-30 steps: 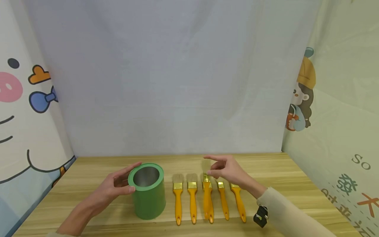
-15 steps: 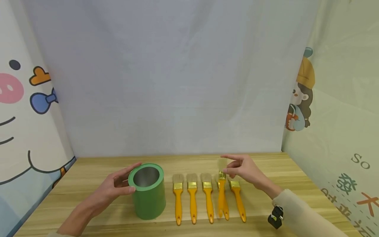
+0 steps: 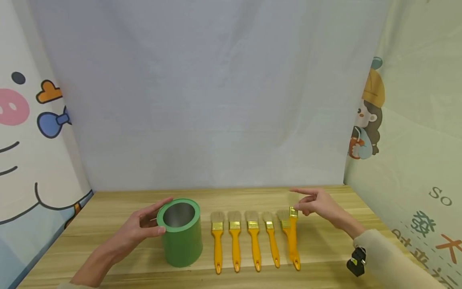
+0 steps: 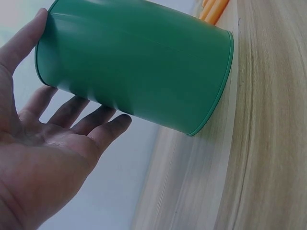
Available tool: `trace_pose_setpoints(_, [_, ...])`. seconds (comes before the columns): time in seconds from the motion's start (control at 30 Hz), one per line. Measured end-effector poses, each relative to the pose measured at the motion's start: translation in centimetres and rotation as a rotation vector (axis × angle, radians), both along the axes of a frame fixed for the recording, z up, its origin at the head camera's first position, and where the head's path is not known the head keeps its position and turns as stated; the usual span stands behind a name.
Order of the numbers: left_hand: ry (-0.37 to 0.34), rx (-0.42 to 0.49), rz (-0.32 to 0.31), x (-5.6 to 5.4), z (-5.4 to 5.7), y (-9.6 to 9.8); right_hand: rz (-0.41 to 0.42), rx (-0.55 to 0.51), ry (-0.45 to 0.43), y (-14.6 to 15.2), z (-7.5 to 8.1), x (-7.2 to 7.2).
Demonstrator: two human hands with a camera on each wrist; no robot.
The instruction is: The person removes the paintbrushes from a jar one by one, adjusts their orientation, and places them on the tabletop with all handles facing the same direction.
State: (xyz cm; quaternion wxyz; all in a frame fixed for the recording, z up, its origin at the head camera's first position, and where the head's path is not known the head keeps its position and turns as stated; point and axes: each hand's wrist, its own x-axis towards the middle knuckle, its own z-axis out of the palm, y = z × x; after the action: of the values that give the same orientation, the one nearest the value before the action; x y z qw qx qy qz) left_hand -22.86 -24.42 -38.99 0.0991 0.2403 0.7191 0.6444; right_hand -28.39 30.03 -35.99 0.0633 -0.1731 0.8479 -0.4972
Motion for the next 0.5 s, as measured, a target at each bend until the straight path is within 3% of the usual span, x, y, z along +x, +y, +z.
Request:
trace_pose_setpoints(0.3, [0.001,0.013,-0.018,0.0,0.0,0.0,0.099,0.002,-0.159,3.4,-1.1,-0.7])
trace_pose_setpoints(0.5, [0.003,0.009,-0.009,0.0,0.0,0.0,0.102,0.010,-0.209,4.2,-2.0,-1.3])
